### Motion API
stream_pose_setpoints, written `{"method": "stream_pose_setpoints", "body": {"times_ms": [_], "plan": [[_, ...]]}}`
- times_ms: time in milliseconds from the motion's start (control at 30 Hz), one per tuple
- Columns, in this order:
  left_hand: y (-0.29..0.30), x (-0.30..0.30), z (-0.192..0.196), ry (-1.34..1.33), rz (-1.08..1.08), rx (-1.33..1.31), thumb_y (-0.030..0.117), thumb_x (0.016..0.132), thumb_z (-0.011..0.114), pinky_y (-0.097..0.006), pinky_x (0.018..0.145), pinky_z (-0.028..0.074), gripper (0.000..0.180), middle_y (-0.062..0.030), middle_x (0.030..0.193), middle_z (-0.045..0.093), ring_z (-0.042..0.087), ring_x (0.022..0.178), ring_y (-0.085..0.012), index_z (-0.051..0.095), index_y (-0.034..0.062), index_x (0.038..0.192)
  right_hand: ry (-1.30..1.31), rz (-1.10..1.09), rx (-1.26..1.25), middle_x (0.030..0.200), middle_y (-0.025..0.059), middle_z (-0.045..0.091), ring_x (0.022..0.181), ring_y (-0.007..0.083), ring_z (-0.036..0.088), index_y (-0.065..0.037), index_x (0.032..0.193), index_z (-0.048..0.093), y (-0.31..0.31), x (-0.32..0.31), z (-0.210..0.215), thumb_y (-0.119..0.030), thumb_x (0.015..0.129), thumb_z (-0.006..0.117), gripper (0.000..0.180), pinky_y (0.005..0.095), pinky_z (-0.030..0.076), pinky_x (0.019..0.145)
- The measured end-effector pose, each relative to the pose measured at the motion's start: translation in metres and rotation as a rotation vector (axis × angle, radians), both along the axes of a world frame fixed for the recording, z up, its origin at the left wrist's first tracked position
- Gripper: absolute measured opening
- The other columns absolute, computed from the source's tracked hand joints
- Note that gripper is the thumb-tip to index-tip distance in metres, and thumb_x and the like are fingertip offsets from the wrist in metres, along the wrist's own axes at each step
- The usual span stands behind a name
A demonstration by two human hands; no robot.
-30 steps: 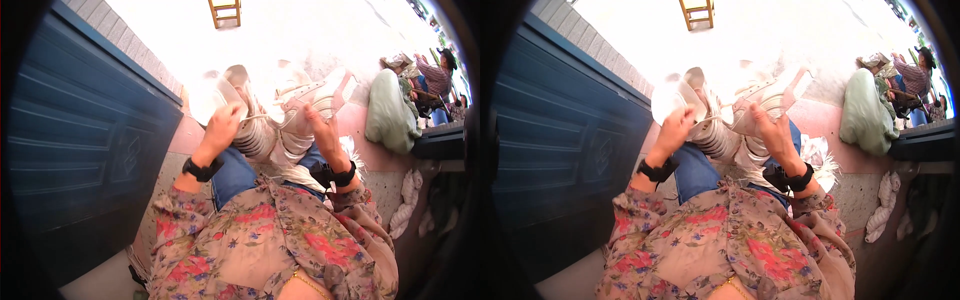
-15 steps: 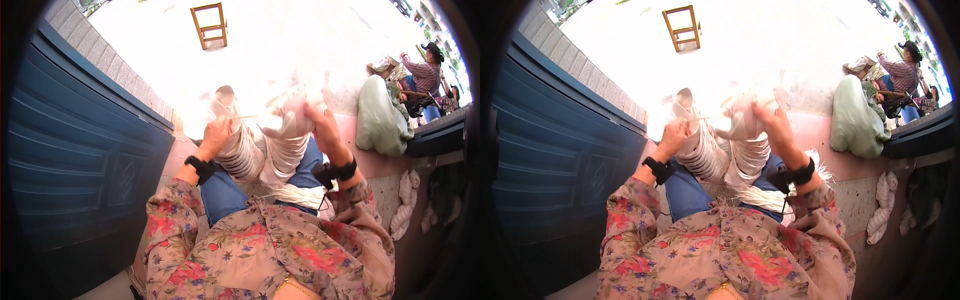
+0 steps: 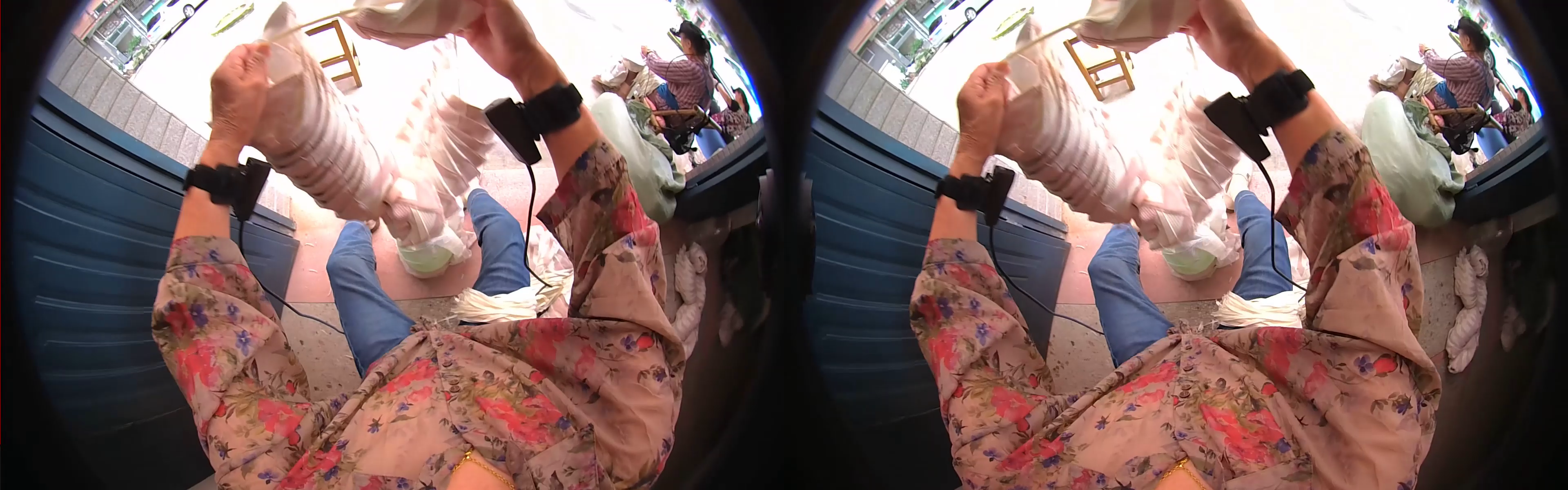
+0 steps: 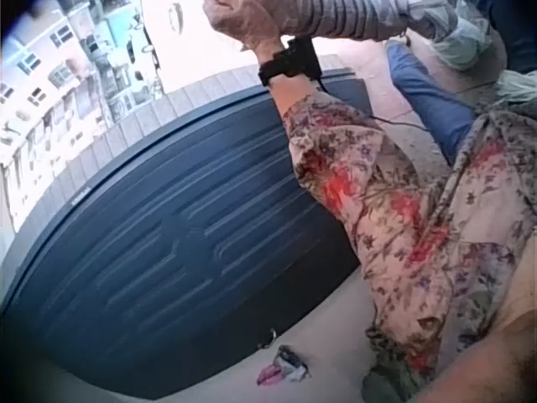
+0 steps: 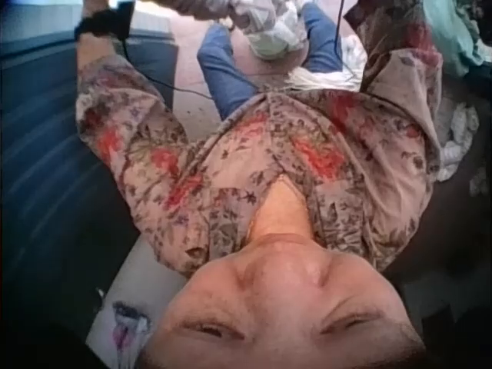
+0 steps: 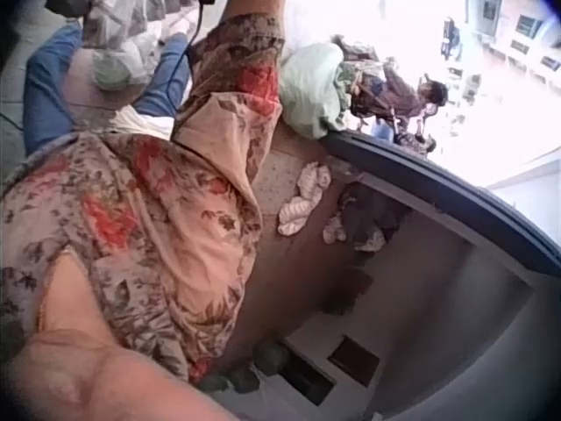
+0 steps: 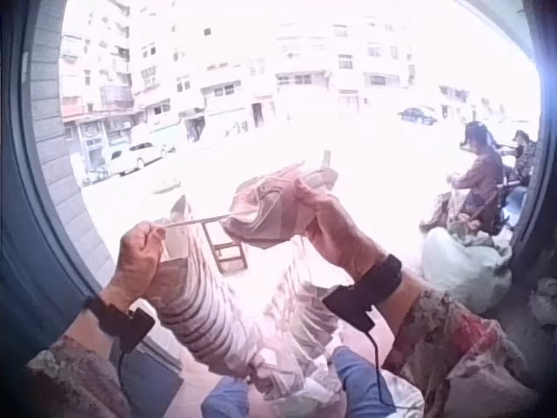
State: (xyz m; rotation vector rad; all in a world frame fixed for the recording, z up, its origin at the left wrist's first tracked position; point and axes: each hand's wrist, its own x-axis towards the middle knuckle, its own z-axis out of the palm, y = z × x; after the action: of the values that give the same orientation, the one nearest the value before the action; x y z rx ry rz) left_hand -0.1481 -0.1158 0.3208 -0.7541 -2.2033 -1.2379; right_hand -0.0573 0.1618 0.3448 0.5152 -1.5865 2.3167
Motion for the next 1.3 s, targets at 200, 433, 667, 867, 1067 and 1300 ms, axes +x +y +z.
{"method": "stream_pose_setpoints", "body": {"times_ms": [200,433,667,867,1067,1300], "plan": [[-0.027,-0.02,0.042,0.481,0.186,-0.34,0.023,0.089,0.048,-0.034,0.06,0.048,0.021,-0.0146,0.073,0.061,0.06,0.066,-0.0286,0.057,0.004,0.088,0.038,-0.067,0.082,0.1,0.0073,0.059,0.09,0.015,0.055,0.0,0.107,0.055,-0.022,-0.003,-0.045,-0.041,0.086,0.053,0.046,0.0286,0.041,0.082],[-0.039,0.047,-0.058,0.17,0.017,-0.345,0.011,0.087,0.046,-0.041,0.056,0.042,0.016,-0.0217,0.07,0.052,0.053,0.067,-0.0389,0.052,0.0016,0.076,-0.51,-0.037,-0.087,0.1,0.0044,0.059,0.086,0.0134,0.054,-0.006,0.106,0.057,-0.04,0.033,-0.177,-0.035,0.086,0.054,0.035,0.0267,0.042,0.075],[-0.054,0.175,-0.223,-0.325,-0.218,-0.407,0.009,0.08,0.055,-0.043,0.055,0.039,0.015,-0.0188,0.064,0.05,0.05,0.062,-0.0375,0.048,0.0006,0.07,-0.822,0.05,-0.617,0.116,0.0077,0.053,0.106,0.0191,0.051,0.0,0.119,0.044,-0.048,0.15,-0.327,-0.015,0.088,0.051,0.035,0.0344,0.042,0.091],[-0.04,0.195,-0.265,-0.382,-0.232,-0.424,0.012,0.084,0.051,-0.042,0.06,0.038,0.017,-0.0186,0.065,0.049,0.048,0.068,-0.0359,0.05,-0.0002,0.071,-0.8,-0.015,-0.577,0.113,0.0084,0.054,0.103,0.0173,0.052,0.0,0.119,0.043,-0.026,0.159,-0.364,-0.01,0.088,0.051,0.034,0.0312,0.042,0.09],[-0.032,0.227,-0.285,-0.54,-0.316,-0.397,0.015,0.083,0.051,-0.046,0.061,0.039,0.02,-0.0216,0.066,0.05,0.049,0.068,-0.0393,0.049,0.001,0.07,-0.797,-0.052,-0.576,0.112,0.0087,0.054,0.1,0.0182,0.054,0.0,0.118,0.043,-0.031,0.161,-0.354,-0.011,0.089,0.048,0.031,0.0332,0.044,0.088],[0.014,0.203,-0.299,-0.626,-0.177,-0.507,0.024,0.082,0.052,-0.049,0.064,0.043,0.029,-0.0258,0.075,0.058,0.056,0.072,-0.0419,0.053,-0.0034,0.076,-0.782,-0.014,-0.614,0.114,0.011,0.053,0.103,0.0211,0.054,0.0,0.119,0.042,-0.021,0.183,-0.352,-0.014,0.089,0.047,0.034,0.0358,0.044,0.089]]}}
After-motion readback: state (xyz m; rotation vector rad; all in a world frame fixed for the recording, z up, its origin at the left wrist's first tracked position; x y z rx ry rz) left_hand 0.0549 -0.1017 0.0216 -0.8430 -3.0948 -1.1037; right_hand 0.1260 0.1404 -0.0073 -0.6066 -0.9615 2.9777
